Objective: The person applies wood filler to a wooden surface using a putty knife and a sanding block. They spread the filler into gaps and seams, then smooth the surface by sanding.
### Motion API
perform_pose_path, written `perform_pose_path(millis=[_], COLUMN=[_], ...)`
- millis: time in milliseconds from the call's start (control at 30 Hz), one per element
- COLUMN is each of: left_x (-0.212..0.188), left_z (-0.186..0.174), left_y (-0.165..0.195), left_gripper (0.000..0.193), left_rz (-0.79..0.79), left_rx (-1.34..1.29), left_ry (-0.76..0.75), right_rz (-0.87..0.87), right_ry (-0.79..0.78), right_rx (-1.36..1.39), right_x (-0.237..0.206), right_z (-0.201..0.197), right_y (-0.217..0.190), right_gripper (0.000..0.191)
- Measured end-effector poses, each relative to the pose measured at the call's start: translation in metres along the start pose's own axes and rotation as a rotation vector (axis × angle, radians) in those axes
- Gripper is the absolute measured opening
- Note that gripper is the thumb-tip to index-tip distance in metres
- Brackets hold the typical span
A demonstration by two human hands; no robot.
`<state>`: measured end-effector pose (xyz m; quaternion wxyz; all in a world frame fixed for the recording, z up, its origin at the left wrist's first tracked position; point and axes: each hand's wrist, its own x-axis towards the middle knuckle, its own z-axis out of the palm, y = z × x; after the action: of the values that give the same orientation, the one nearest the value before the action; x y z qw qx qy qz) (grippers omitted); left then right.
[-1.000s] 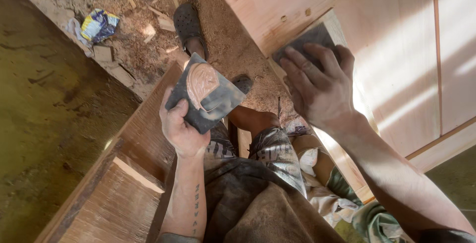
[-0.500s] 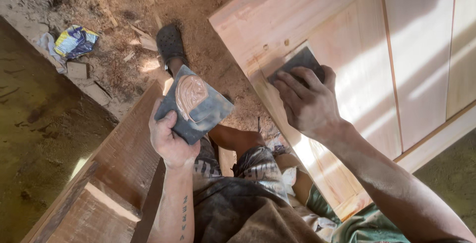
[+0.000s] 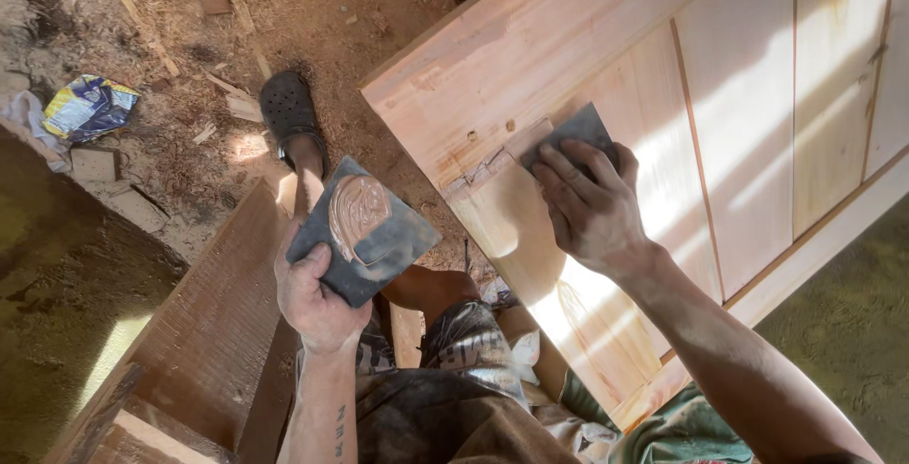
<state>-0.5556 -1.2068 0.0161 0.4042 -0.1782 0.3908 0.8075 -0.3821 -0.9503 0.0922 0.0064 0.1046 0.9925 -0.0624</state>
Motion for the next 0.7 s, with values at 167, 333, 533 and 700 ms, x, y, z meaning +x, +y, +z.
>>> perform_pose_path(millis=[167,333,533,700], left_x=[0.002,0.004,0.003,0.015], left_z=[0.002,0.011,0.023,0.029], left_y=[-0.008,-0.003,0.001,0.011], left_gripper=[0.033,0.035,0.033,0.033], left_rz=[0.005,-0.012,0.003,0.013], left_rx=[-0.034,-0.017,-0.041,-0.055], left_ry=[-0.026,0.002,-0.037,-0.06], right_rz=[0.015,0.07,0.462,0.772], right_ry=[0.008,-0.094,-0.159,-0.602], right_rx=[-0.045,-0.048,0.021,0.134], right_x=[0.006,0.016,0.045,0.062], right_z=[-0.001,-0.023,-0.031,-0.008], right_y=[0.011,0.005,-0.015,-0.063], right_gripper=[0.031,0.025,0.031,0.046])
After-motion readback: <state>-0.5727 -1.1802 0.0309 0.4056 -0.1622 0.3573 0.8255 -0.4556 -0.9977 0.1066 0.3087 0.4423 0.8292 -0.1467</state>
